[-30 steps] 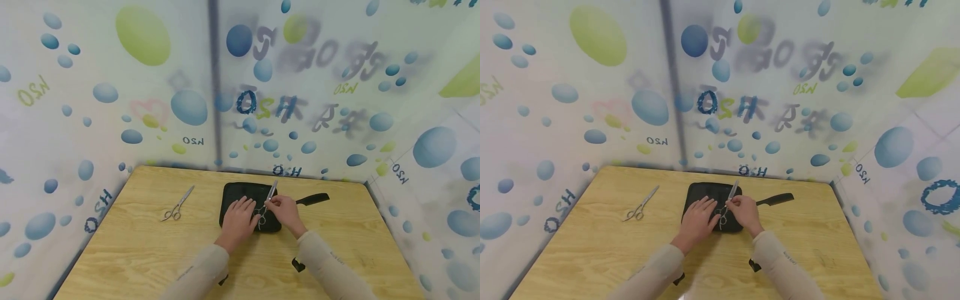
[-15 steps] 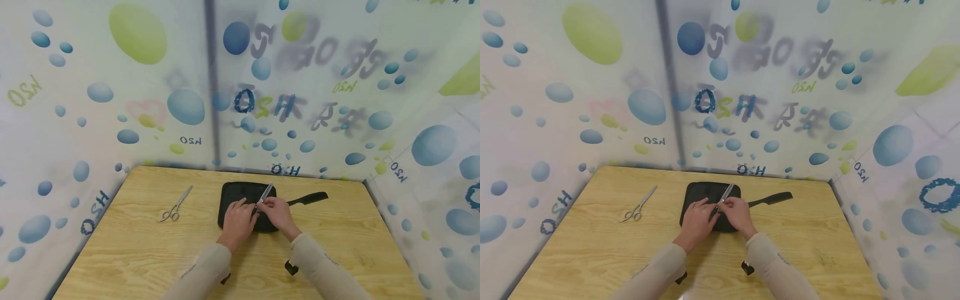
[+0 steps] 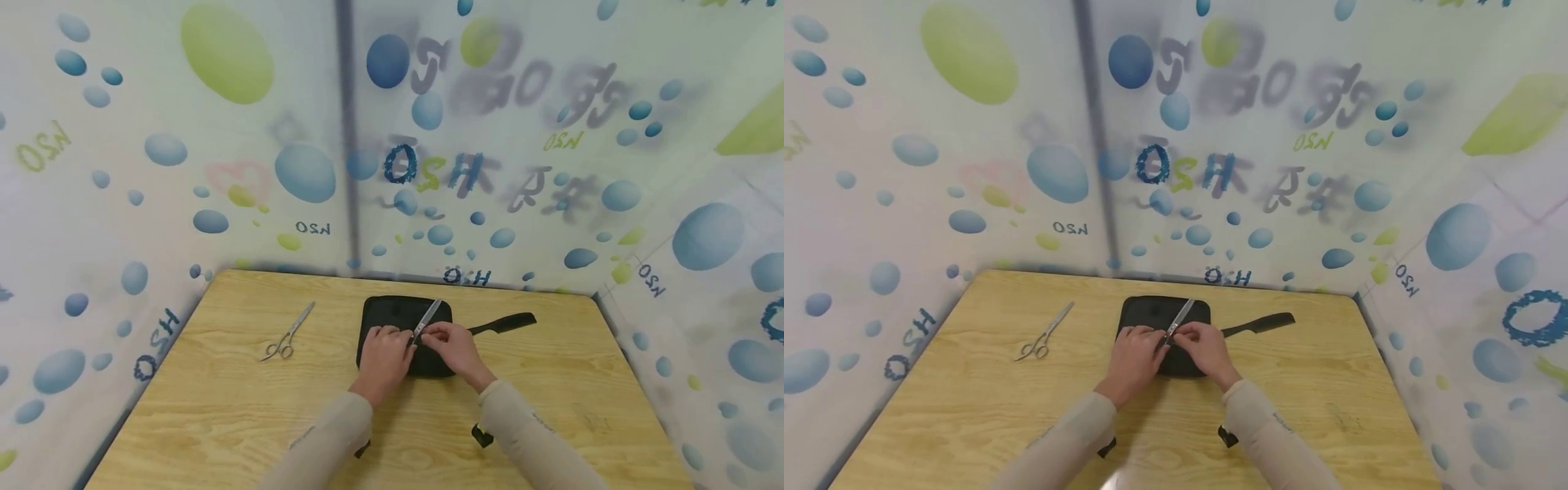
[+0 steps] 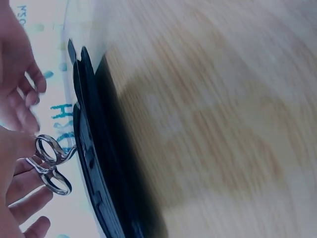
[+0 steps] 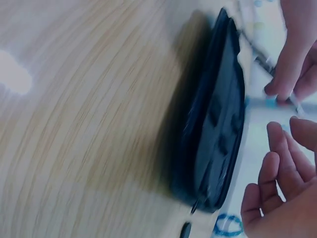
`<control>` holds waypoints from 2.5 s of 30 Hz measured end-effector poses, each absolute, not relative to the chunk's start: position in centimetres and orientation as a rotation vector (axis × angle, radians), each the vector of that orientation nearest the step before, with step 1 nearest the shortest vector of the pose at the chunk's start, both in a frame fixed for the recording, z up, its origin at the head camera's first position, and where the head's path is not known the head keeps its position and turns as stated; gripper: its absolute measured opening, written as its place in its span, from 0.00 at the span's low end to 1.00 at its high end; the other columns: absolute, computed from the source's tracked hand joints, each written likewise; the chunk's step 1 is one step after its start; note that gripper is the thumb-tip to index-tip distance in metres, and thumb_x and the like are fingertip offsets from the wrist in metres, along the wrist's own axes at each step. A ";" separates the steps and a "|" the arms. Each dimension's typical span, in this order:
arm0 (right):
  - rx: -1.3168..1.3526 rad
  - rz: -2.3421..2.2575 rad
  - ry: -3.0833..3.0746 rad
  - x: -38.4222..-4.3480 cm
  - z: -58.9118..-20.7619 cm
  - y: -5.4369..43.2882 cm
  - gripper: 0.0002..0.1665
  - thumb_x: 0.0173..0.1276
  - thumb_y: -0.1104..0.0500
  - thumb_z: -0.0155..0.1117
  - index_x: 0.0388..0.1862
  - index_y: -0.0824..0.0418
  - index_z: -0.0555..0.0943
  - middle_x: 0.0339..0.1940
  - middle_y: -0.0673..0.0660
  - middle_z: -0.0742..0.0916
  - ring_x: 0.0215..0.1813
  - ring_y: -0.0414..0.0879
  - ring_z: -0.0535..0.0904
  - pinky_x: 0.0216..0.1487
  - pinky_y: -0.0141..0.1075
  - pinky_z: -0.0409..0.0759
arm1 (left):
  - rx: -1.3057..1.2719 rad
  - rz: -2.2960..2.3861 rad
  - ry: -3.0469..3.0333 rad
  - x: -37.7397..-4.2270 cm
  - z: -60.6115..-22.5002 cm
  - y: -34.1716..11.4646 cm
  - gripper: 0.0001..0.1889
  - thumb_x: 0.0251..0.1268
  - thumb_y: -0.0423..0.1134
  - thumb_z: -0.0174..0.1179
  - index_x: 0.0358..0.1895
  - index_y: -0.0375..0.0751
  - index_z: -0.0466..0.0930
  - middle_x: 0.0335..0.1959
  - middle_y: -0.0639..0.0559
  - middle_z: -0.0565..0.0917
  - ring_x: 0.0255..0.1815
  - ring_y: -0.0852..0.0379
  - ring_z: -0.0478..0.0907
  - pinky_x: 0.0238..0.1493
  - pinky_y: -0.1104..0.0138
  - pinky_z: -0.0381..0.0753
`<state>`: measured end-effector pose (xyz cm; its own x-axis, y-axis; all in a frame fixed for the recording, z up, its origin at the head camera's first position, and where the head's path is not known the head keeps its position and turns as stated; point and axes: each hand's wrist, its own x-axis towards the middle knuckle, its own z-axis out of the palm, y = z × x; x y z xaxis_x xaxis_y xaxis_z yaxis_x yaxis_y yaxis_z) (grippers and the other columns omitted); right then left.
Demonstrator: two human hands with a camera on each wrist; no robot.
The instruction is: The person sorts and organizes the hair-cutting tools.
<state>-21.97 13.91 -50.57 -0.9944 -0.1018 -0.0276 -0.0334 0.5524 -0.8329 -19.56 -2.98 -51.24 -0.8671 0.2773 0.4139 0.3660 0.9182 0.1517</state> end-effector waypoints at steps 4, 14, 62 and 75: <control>-0.173 -1.297 2.836 -22.3 -51.4 15.3 0.09 0.64 0.58 0.69 0.43 0.58 0.86 0.36 0.52 0.89 0.36 0.42 0.82 0.43 0.40 0.82 | -0.478 -0.257 -2.697 -20.1 -51.3 -4.0 0.12 0.61 0.49 0.66 0.44 0.49 0.86 0.37 0.56 0.89 0.46 0.56 0.82 0.51 0.59 0.77; -0.315 -0.622 3.128 -22.6 -52.7 17.9 0.24 0.63 0.52 0.70 0.58 0.55 0.81 0.58 0.57 0.85 0.61 0.58 0.76 0.59 0.57 0.69 | -0.501 -0.085 -2.782 -21.3 -51.0 -7.4 0.11 0.65 0.47 0.64 0.46 0.48 0.83 0.39 0.55 0.89 0.49 0.53 0.81 0.57 0.55 0.76; -0.587 -0.030 2.786 -23.2 -52.7 18.4 0.59 0.52 0.32 0.70 0.78 0.51 0.59 0.79 0.57 0.61 0.79 0.55 0.57 0.74 0.60 0.55 | -0.556 0.191 -3.006 -22.4 -50.4 -15.4 0.08 0.69 0.42 0.59 0.46 0.45 0.82 0.45 0.51 0.86 0.54 0.49 0.78 0.63 0.50 0.72; -0.598 -0.033 2.788 -22.7 -52.5 18.3 0.59 0.52 0.33 0.71 0.77 0.54 0.60 0.79 0.57 0.62 0.77 0.57 0.59 0.74 0.60 0.54 | -0.580 0.245 -2.991 -22.4 -50.8 -14.6 0.07 0.69 0.39 0.59 0.46 0.46 0.83 0.45 0.51 0.86 0.50 0.50 0.79 0.58 0.53 0.74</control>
